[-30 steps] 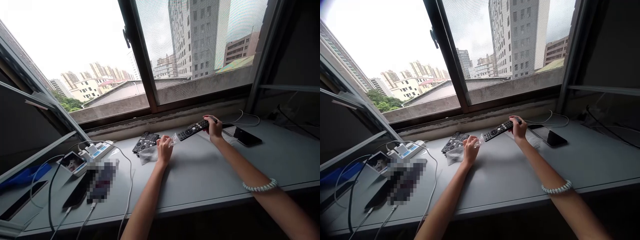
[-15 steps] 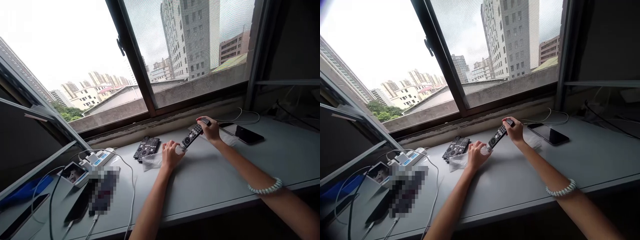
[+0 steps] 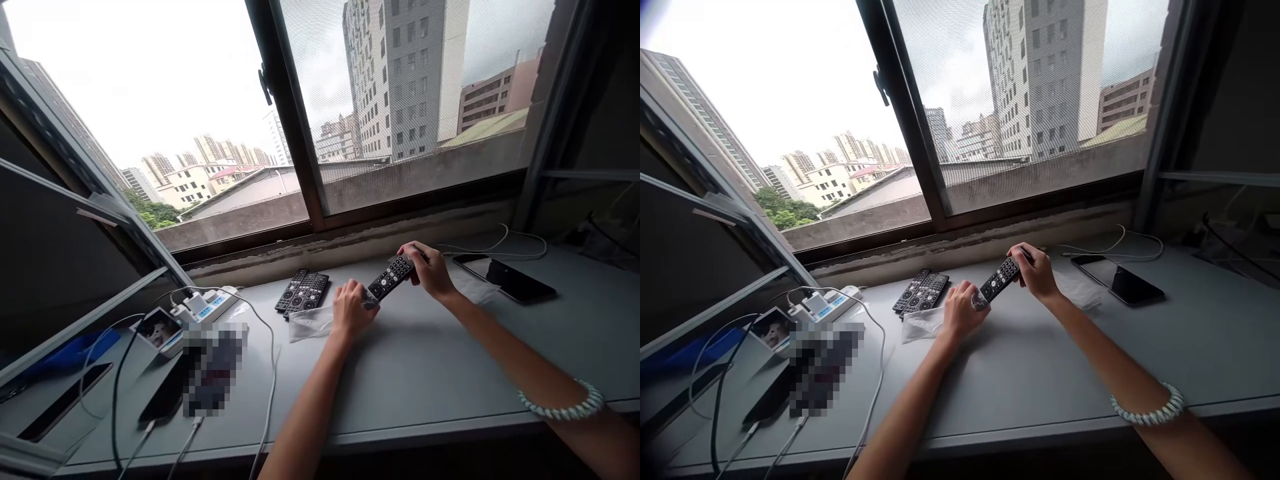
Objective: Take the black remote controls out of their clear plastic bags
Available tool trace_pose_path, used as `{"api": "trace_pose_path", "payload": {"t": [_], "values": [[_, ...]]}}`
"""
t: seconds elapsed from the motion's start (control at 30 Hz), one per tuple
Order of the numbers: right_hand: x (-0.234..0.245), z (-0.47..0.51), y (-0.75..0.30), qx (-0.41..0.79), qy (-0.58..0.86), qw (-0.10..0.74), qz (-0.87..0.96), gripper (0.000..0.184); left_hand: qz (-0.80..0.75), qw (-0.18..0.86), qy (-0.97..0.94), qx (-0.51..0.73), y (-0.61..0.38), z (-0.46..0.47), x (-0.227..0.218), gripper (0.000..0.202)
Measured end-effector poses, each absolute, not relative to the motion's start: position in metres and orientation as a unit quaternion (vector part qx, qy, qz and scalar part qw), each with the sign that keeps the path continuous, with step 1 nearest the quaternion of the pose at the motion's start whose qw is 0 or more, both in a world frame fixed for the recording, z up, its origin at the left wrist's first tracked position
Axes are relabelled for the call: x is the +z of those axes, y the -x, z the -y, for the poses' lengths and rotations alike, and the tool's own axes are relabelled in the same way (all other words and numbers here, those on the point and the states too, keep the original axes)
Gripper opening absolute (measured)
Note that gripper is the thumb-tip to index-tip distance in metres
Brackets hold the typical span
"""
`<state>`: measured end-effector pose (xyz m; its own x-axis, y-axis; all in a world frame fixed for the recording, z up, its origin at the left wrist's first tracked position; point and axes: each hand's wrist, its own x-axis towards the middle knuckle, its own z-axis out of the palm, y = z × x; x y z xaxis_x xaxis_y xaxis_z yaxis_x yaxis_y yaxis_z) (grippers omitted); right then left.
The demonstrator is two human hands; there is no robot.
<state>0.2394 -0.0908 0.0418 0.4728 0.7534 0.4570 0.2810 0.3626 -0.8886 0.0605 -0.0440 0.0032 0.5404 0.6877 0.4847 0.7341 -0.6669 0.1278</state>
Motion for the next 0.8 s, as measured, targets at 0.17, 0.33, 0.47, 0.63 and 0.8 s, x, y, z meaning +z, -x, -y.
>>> {"api": "trace_pose_path", "payload": {"t": [0.17, 0.33, 0.47, 0.63, 0.8], "values": [[0.038, 0.088, -0.240, 0.224, 0.540, 0.636, 0.504, 0.027, 0.428, 0.055, 0.861, -0.268, -0.058, 0.043, 0.004, 0.020], [0.033, 0.085, -0.241, 0.279, 0.541, 0.618, 0.498, 0.031, 0.435, 0.053, 0.855, -0.278, -0.056, 0.042, 0.004, 0.020], [0.028, 0.082, -0.241, 0.316, 0.540, 0.595, 0.505, 0.034, 0.438, 0.050, 0.853, -0.279, -0.057, 0.043, 0.003, 0.024], [0.021, 0.080, -0.231, 0.369, 0.529, 0.528, 0.552, 0.034, 0.427, 0.057, 0.861, -0.270, -0.059, 0.044, 0.001, 0.024], [0.018, 0.081, -0.216, 0.386, 0.503, 0.543, 0.551, 0.039, 0.412, 0.072, 0.865, -0.277, -0.060, 0.045, 0.001, 0.023]]}}
